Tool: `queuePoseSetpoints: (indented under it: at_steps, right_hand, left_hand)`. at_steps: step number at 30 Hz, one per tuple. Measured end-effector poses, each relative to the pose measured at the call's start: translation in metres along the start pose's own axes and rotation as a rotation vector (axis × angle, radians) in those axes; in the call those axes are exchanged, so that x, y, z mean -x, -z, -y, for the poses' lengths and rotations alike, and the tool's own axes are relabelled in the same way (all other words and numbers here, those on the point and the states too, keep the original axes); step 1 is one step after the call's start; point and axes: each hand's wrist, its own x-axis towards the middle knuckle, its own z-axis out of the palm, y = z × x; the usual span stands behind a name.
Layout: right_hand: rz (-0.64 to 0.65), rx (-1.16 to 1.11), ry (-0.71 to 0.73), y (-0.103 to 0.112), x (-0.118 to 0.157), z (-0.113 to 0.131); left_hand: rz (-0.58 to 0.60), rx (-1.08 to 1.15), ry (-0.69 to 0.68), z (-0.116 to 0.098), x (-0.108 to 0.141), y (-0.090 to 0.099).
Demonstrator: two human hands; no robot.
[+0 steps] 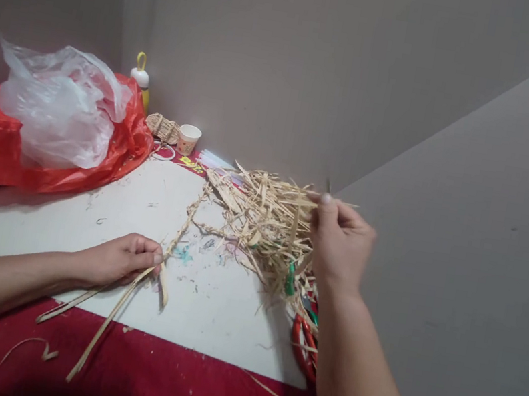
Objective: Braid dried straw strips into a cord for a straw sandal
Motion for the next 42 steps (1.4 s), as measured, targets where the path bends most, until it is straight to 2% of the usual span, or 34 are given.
queuePoseSetpoints:
  at_steps: [2,5,6,8,9,13,16,17,19,22,24,26,31,35,39,42]
  right_hand:
    - [0.226,-0.160,-0.098,-0.007,0.033,0.022]
    - [0.778,-0.228,-0.351,-0.023,0.088,0.045]
    - [0.914,-0.243,-0.424,-0.030,0.104,0.049]
    - [1.050,-0.263,-0.556,-0.041,0.132,0.051]
    - [1.077,-0.258,-0.592,-0.046,0.142,0.051]
    - [1.087,-0.225,-0.677,-0.056,0.162,0.045]
    - [1.123,-0.161,-0.652,-0.055,0.164,0.044]
    - [1.138,-0.108,-0.592,-0.053,0.163,0.044]
    - [1.112,0.098,-0.360,-0.049,0.160,0.047]
    - [0.939,0.497,0.035,-0.042,0.155,0.051]
    - [0.864,0.603,0.133,-0.039,0.151,0.052]
    - [0.840,0.539,0.129,-0.041,0.149,0.050]
    - [0.784,0.174,0.009,-0.058,0.151,0.041]
    - [0.791,-0.085,-0.077,-0.069,0.153,0.035]
    - [0.739,-0.140,-0.109,-0.072,0.158,0.033]
    - [0.768,-0.155,-0.162,-0.071,0.159,0.033]
  left_hand:
    - [-0.009,0.026,-0.005,0.000,0.001,-0.001]
    - [-0.016,0.045,-0.047,0.001,0.002,-0.003]
    - [-0.020,0.048,-0.063,0.001,0.002,-0.003]
    - [-0.035,0.046,-0.088,0.003,0.002,-0.004]
    - [-0.043,0.045,-0.099,0.005,0.002,-0.004]
    - [-0.062,0.055,-0.151,0.009,0.002,-0.005]
    - [-0.081,0.023,-0.163,0.009,0.002,-0.006]
    - [-0.085,0.008,-0.164,0.008,0.002,-0.006]
    - [-0.092,-0.022,-0.172,0.007,0.002,-0.006]
    - [-0.103,-0.068,-0.171,0.005,0.003,-0.007]
    - [-0.104,-0.088,-0.163,0.005,0.003,-0.007]
    - [-0.100,-0.096,-0.161,0.005,0.003,-0.007]
    - [-0.084,-0.098,-0.182,0.006,0.002,-0.007]
    - [-0.089,-0.114,-0.176,0.006,0.002,-0.006]
    - [-0.082,-0.105,-0.182,0.004,0.002,-0.007]
    - [-0.057,-0.100,-0.194,0.003,0.003,-0.008]
